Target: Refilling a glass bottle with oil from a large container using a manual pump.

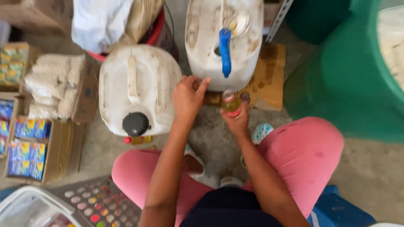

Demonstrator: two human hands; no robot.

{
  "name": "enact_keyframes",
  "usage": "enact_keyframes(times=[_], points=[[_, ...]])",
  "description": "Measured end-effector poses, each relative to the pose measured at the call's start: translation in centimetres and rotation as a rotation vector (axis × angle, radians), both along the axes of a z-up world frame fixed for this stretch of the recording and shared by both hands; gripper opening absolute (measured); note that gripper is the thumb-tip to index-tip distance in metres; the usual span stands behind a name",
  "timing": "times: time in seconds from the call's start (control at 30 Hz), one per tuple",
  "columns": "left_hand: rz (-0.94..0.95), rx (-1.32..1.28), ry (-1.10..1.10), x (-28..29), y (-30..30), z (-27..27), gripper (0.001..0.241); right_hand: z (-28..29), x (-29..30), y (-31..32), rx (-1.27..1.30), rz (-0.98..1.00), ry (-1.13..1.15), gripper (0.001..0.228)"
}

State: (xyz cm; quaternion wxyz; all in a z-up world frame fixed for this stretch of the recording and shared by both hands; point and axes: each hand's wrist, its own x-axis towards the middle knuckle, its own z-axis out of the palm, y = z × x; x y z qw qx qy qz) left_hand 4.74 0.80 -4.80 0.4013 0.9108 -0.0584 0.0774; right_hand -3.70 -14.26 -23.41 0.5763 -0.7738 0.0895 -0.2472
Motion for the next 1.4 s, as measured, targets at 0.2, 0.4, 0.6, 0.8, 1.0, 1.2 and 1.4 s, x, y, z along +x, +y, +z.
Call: enact_keyframes(times=[0.2,0.4,0.6,0.8,1.0,1.2,1.4], points=[[0.139,0.044,0.368,-4.8,2.4,-29.6,0.020,-1.2,-1.6,-3.7,0.338,-0.151,0.067,0.052],[-0.033,0.640,0.510,-7.2,1.6,-48.1,0.024,-0.9,-1.5,-4.7,0.341,-0.199,0.006,0.065],[0.082,0.669,0.550,0.6,0.5,-43.8,0.028,-1.0,-1.2,-3.4,0.336,-0.196,0.147,0.072],[-0.074,0.923,0.385,4.2,1.1,-49.9,0.058,-1.6,-1.6,-3.4,0.124,-0.220,0.197,0.051],[-0.147,1.019,0.425,4.1,0.9,-49.8,0.051,-2.3,-1.7,-3.4,0.247,-0.241,0.187,0.049],[0.194,-0.078,0.580,2.4,0.2,-42.7,0.035,-1.9,-0.8,-3.3,0.395,-0.239,0.172,0.051],[0.375,-1.405,0.741,-1.5,0.4,-38.3,0.022,0.0,-0.1,-3.5,0.337,-0.233,0.104,0.053]])
